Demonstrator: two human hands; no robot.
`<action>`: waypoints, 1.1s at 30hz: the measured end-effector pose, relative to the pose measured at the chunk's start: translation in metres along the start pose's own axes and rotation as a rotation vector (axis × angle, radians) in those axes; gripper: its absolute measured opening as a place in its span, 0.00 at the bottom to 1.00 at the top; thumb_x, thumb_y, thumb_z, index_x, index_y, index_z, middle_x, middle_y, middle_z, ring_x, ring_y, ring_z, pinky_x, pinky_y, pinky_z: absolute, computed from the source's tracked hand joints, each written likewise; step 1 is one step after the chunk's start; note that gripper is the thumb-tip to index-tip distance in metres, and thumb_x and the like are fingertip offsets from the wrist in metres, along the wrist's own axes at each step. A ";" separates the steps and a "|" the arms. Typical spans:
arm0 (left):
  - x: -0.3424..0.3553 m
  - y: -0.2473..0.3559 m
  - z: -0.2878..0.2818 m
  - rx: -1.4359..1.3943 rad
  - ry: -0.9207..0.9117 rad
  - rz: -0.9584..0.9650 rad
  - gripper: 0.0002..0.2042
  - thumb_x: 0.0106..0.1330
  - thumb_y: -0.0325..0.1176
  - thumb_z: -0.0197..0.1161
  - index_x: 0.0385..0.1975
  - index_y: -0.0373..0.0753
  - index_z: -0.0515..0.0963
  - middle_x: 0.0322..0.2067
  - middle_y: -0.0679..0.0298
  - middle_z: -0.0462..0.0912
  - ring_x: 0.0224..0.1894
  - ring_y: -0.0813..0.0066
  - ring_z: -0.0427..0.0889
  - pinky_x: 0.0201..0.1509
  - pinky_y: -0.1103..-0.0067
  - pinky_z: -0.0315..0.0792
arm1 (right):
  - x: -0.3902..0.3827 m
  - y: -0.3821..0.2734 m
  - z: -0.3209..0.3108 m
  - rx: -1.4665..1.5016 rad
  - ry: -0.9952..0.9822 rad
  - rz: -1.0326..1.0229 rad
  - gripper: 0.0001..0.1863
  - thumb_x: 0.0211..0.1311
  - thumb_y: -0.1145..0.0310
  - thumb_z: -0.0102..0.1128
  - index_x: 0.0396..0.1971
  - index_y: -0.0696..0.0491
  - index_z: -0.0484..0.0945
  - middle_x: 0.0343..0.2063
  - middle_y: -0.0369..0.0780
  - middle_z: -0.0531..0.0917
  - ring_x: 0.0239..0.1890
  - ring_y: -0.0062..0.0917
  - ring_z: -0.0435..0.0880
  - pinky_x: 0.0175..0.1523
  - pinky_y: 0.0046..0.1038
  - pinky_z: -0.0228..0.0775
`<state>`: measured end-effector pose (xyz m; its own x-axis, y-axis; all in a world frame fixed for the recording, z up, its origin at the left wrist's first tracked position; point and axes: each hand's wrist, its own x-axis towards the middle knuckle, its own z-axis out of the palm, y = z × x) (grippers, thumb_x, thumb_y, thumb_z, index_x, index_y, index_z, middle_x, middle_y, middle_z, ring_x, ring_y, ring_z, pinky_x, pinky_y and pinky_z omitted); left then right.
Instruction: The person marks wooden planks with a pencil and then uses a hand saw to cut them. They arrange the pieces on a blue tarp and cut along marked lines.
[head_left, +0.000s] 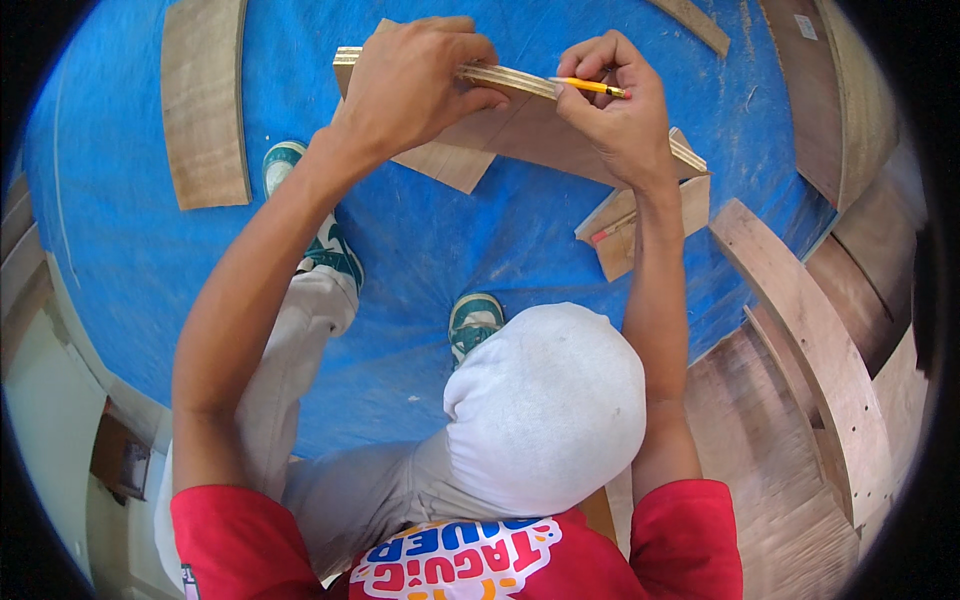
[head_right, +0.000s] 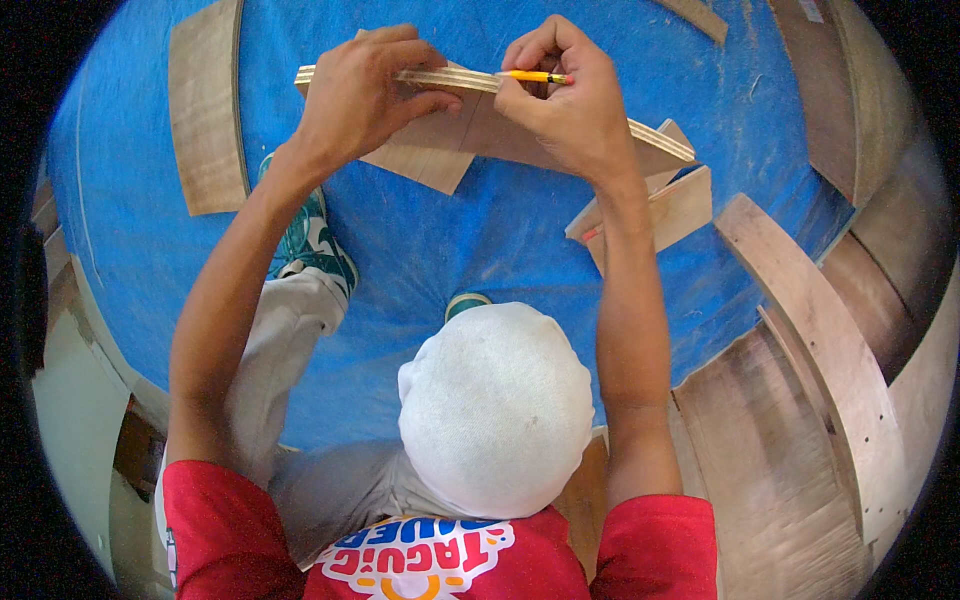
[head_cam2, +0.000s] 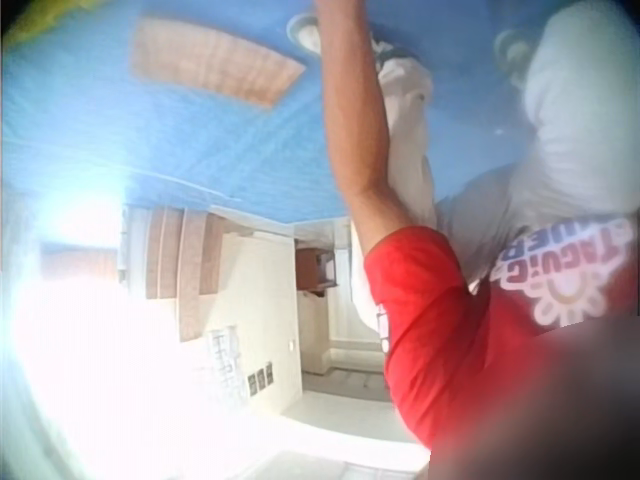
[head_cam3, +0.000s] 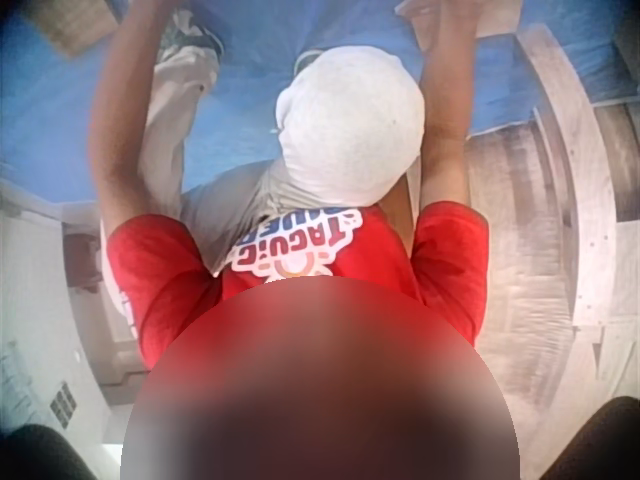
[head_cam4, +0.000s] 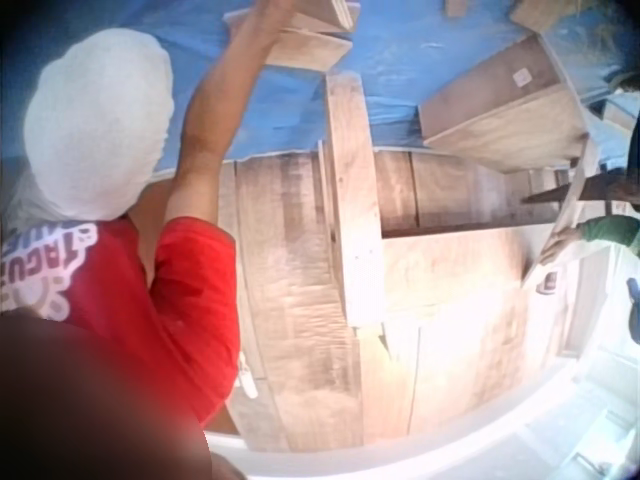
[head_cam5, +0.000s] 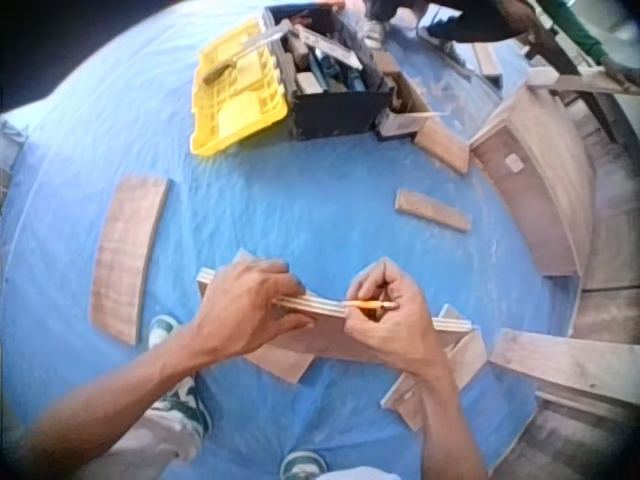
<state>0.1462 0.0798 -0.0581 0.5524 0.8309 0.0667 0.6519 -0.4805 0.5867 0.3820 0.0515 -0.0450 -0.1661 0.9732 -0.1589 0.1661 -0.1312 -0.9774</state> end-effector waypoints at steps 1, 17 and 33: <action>0.001 0.001 0.000 0.008 -0.005 -0.008 0.17 0.56 0.50 0.79 0.37 0.45 0.89 0.35 0.65 0.88 0.36 0.62 0.87 0.41 0.68 0.79 | 0.000 -0.001 -0.001 -0.020 -0.018 0.013 0.07 0.61 0.77 0.66 0.31 0.53 0.75 0.33 0.35 0.83 0.34 0.14 0.78 0.43 0.19 0.74; 0.008 0.003 -0.016 -0.123 -0.073 -0.011 0.12 0.55 0.42 0.77 0.29 0.39 0.86 0.29 0.58 0.82 0.34 0.55 0.84 0.37 0.62 0.75 | -0.002 -0.001 -0.003 -0.049 -0.103 0.059 0.08 0.63 0.79 0.65 0.31 0.52 0.74 0.34 0.30 0.81 0.33 0.08 0.72 0.38 0.16 0.65; 0.011 0.003 -0.015 -0.098 -0.108 -0.048 0.13 0.54 0.41 0.78 0.30 0.38 0.87 0.29 0.59 0.83 0.34 0.57 0.84 0.38 0.63 0.75 | -0.002 -0.001 -0.001 -0.073 -0.105 0.047 0.07 0.62 0.80 0.64 0.30 0.53 0.75 0.34 0.31 0.81 0.34 0.10 0.73 0.39 0.17 0.66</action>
<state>0.1466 0.0917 -0.0428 0.5779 0.8147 -0.0477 0.6281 -0.4067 0.6635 0.3835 0.0504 -0.0438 -0.2569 0.9406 -0.2219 0.2459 -0.1585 -0.9563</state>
